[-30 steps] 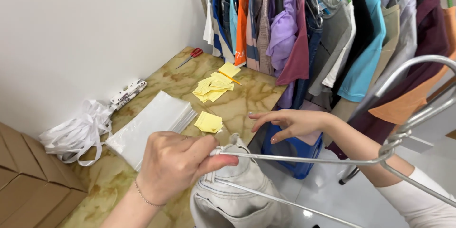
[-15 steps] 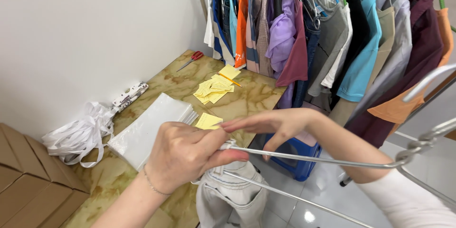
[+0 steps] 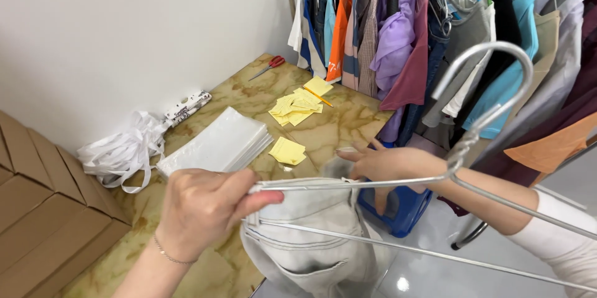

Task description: The person organizes clothing by hanging a maroon shirt, an orange t-shirt, and a patterned white t-shirt on hangers and placing them on a rack. They also fold a pair of white pants and a patterned t-shirt on a table.

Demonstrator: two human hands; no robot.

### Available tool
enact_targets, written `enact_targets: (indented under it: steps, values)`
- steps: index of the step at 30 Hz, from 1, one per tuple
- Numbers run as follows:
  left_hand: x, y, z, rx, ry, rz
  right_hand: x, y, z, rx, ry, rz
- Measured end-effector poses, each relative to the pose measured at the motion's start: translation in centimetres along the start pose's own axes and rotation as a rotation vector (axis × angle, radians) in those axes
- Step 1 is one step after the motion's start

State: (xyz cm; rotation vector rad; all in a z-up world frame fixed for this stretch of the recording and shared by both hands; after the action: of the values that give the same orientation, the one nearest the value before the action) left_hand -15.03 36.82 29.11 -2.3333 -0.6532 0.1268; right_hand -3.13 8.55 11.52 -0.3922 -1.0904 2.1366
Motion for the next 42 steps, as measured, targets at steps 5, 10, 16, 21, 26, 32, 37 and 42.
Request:
enact_targets:
  steps: [5, 10, 16, 21, 26, 32, 37, 42]
  values:
    - [3.0, -2.1, 1.5, 0.019, -0.074, -0.145, -9.5, 7.8, -2.6, -0.401, 0.098, -0.071]
    - [7.0, -2.5, 5.1, 0.031, -0.266, -0.294, -7.5, 6.9, 6.1, -0.677, 0.141, -0.581]
    - [9.1, -1.3, 7.1, 0.095, -0.27, -0.3, -10.7, 15.7, 6.3, -0.98, 0.371, -1.358]
    - [10.2, -0.5, 8.7, 0.155, -0.152, -0.443, -9.1, 14.6, 10.3, -0.981, 0.562, -1.097]
    - [11.6, -0.7, 10.4, 0.166, -0.193, -0.45, -10.1, 16.4, 11.5, -1.063, 0.257, -1.513]
    - [12.0, 0.8, 13.1, 0.098, -0.256, -0.547, -7.4, 13.2, 14.9, -0.96, -0.023, -1.813]
    - [10.8, 3.4, 14.0, 0.024, -0.303, -0.48, -6.2, 12.8, 17.9, -1.326, 0.548, -1.331]
    - [8.6, 6.0, 11.2, -0.061, -0.208, -0.233, -3.1, 9.9, 20.1, -1.412, 0.536, -1.114]
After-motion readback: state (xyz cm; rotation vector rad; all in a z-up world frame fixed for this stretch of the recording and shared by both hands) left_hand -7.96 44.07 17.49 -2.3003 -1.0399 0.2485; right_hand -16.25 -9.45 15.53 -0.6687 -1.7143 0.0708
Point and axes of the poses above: each hand's wrist, its own z-axis away from the middle knuckle, its own y-axis out of the palm, x = y × z, the point moved 5 cm from there along -z, towards the middle knuckle, and after that the axes turned 11 degrees about z, right-handed, at the moved point
